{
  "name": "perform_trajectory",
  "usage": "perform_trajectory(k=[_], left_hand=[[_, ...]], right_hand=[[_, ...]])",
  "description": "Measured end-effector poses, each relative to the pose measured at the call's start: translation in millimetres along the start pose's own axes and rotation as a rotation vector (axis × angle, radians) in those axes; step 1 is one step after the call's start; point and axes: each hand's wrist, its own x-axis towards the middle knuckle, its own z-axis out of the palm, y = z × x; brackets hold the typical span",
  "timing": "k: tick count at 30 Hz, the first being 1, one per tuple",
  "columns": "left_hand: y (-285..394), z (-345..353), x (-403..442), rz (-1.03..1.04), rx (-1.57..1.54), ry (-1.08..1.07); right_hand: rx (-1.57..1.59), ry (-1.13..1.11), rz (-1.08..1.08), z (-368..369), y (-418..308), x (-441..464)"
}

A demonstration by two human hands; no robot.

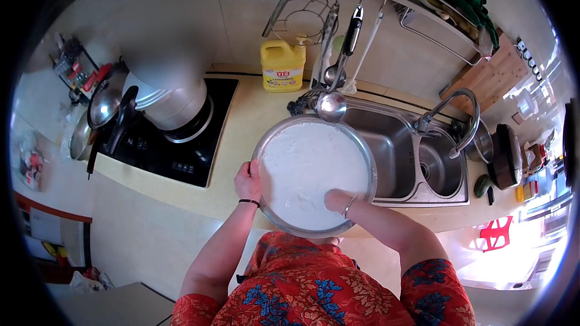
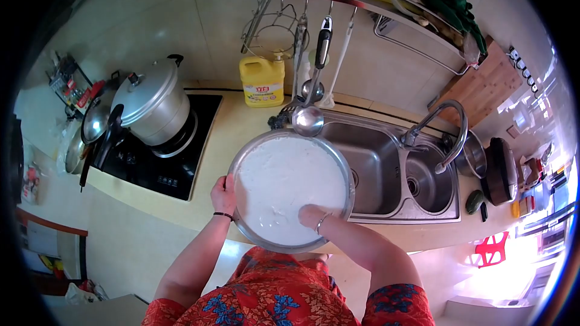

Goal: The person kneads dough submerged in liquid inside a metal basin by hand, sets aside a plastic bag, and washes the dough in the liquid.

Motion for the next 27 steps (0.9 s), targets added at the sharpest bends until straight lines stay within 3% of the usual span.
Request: perform_trajectory(k=[4, 7, 16, 18, 22, 24, 27], left_hand=[[-1.4, -0.1, 0.3, -0.004, 0.001, -0.008], [-1.4, -0.2, 0.7, -0.003, 0.0, -0.011], [8.1, -3.8, -2.0, -0.005, -0.008, -0.016], [7.8, -3.8, -1.8, 0.007, -0.008, -0.014], [6.1, -3.2, -1.3, 0.013, 0.01, -0.013], [5.6, -2.9, -1.5, 0.015, 0.003, -0.009], [2.9, -1.2, -1.0, 0.056, 0.005, 0.016]], right_hand=[[-0.053, -0.114, -0.001, -1.2, -15.9, 9.4], [0.097, -0.117, 0.077, -9.1, -30.0, 14.0], [0.278, 0.122, 0.062, -17.7, -55.4, 19.2], [0.2, 0.02, -0.051, -23.4, -54.2, 20.1], [0.146, -0.18, -0.056, -28.7, -54.5, 26.2], [0.278, 0.046, -0.094, -21.0, -50.9, 27.4], [0.345, 0.084, -0.006, -27.5, -48.7, 22.1]])
